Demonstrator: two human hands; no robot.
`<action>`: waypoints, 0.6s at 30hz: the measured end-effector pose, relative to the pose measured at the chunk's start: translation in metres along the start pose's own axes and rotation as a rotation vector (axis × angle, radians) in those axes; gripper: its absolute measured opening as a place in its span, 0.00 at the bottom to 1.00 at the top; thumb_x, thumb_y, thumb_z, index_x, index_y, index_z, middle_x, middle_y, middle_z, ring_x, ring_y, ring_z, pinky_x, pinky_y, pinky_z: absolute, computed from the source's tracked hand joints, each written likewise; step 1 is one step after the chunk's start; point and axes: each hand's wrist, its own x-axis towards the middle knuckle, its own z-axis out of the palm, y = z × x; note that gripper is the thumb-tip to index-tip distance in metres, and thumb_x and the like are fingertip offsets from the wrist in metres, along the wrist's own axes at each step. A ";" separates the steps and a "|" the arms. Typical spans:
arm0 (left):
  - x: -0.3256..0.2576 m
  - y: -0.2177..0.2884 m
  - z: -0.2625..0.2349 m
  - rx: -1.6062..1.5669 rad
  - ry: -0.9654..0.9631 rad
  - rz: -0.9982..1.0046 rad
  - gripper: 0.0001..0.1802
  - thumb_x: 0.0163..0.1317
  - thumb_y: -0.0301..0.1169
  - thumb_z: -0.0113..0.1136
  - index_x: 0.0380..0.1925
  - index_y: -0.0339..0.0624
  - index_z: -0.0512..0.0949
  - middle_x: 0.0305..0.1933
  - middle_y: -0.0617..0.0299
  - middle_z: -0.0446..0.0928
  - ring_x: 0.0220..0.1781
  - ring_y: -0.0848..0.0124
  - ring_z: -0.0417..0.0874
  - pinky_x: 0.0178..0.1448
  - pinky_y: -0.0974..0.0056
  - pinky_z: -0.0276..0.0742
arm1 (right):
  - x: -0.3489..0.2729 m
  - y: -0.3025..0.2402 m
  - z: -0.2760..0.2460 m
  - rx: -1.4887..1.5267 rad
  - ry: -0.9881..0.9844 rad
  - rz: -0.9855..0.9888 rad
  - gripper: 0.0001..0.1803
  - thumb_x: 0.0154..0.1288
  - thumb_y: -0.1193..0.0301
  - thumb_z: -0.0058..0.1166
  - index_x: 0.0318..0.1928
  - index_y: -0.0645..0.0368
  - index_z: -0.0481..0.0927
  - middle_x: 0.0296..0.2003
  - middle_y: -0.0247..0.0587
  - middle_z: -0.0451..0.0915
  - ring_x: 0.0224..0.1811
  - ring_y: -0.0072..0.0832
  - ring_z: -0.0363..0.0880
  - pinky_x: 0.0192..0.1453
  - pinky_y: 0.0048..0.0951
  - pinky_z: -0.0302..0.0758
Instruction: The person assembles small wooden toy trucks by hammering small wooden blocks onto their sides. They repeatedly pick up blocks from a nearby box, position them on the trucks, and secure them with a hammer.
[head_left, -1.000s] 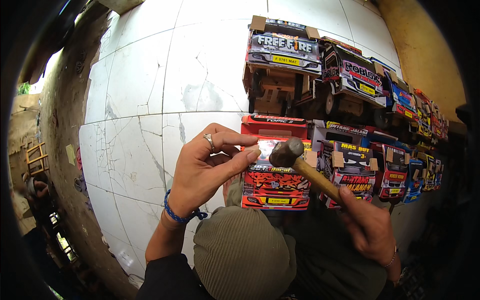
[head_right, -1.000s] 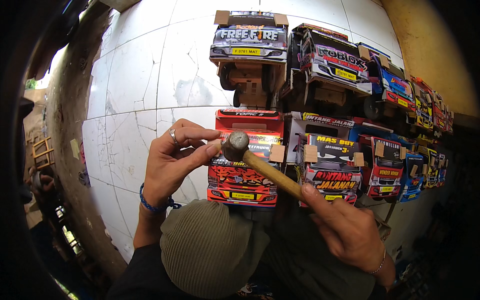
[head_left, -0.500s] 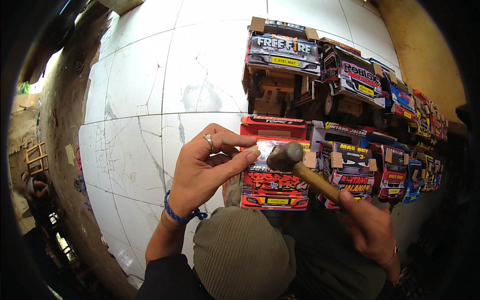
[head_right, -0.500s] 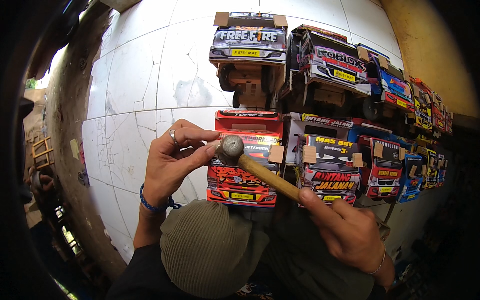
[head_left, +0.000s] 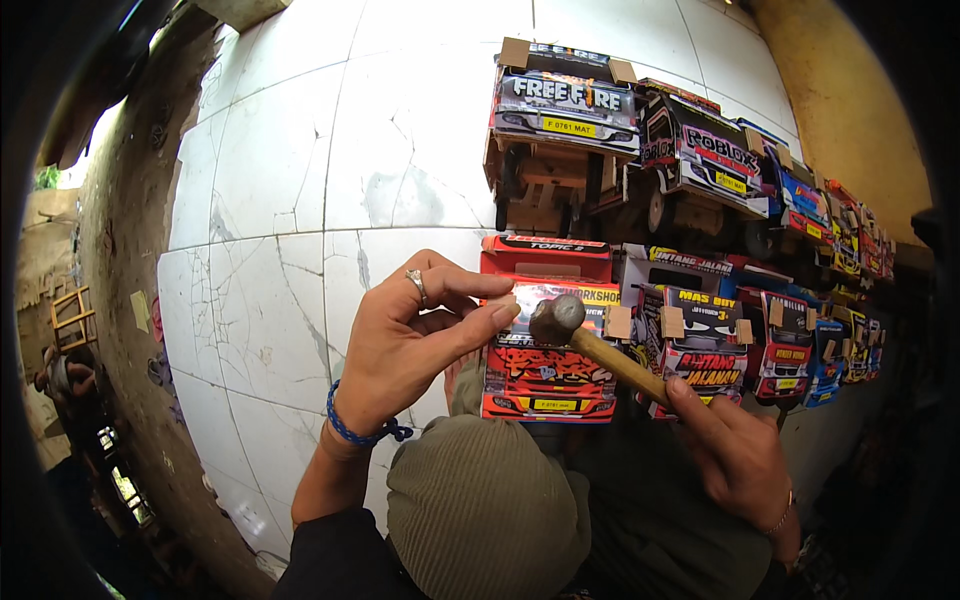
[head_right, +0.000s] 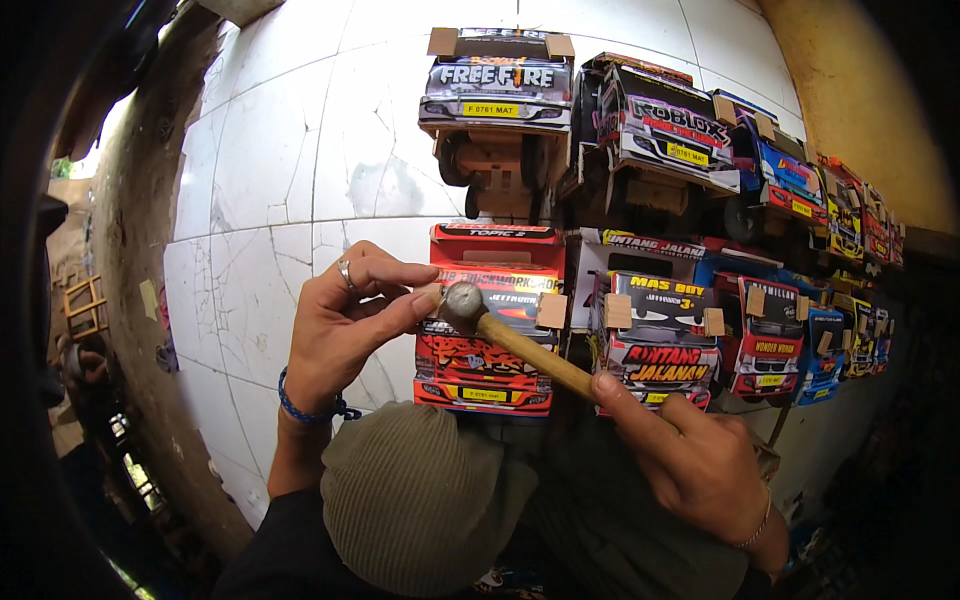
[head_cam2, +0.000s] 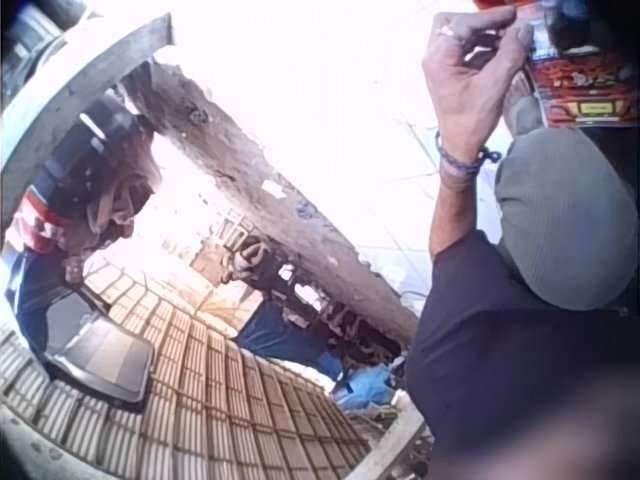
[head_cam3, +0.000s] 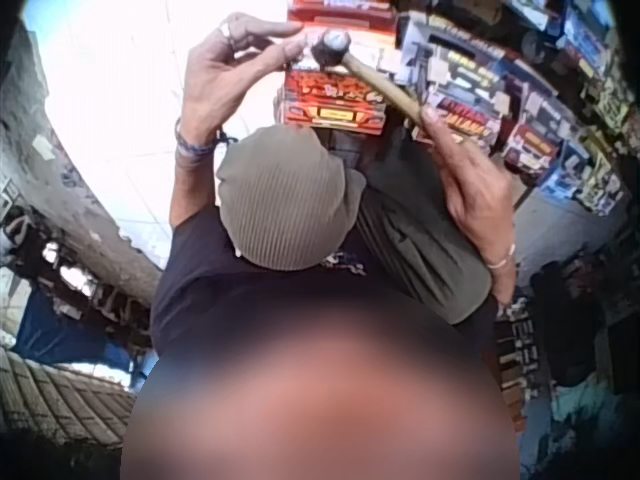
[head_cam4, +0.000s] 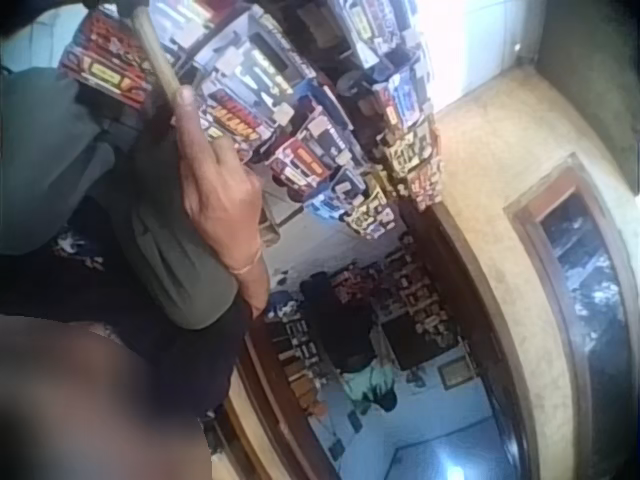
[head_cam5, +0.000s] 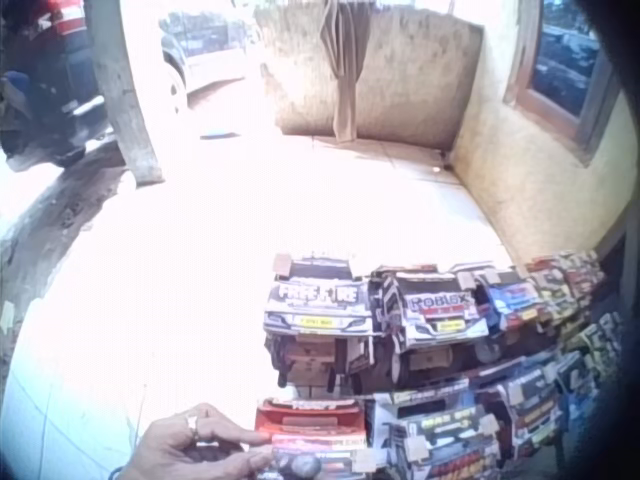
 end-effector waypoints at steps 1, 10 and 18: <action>0.001 0.000 0.000 0.002 -0.002 0.011 0.10 0.67 0.24 0.69 0.47 0.32 0.85 0.44 0.61 0.78 0.44 0.74 0.86 0.47 0.70 0.88 | 0.001 0.000 0.001 0.020 0.018 0.009 0.39 0.58 0.82 0.65 0.72 0.50 0.75 0.23 0.35 0.68 0.17 0.30 0.71 0.22 0.37 0.71; 0.002 -0.003 0.001 -0.070 0.004 -0.032 0.10 0.67 0.24 0.69 0.47 0.32 0.85 0.45 0.61 0.78 0.45 0.74 0.86 0.51 0.70 0.85 | 0.001 0.000 0.004 0.089 0.107 0.036 0.40 0.58 0.83 0.66 0.72 0.50 0.75 0.22 0.36 0.68 0.17 0.31 0.71 0.22 0.37 0.71; 0.001 -0.004 0.001 -0.064 0.003 0.005 0.10 0.67 0.23 0.69 0.47 0.32 0.85 0.45 0.61 0.78 0.45 0.75 0.86 0.49 0.71 0.85 | -0.001 0.001 0.003 0.052 0.023 0.015 0.39 0.58 0.80 0.66 0.72 0.48 0.75 0.22 0.34 0.66 0.16 0.31 0.69 0.21 0.37 0.70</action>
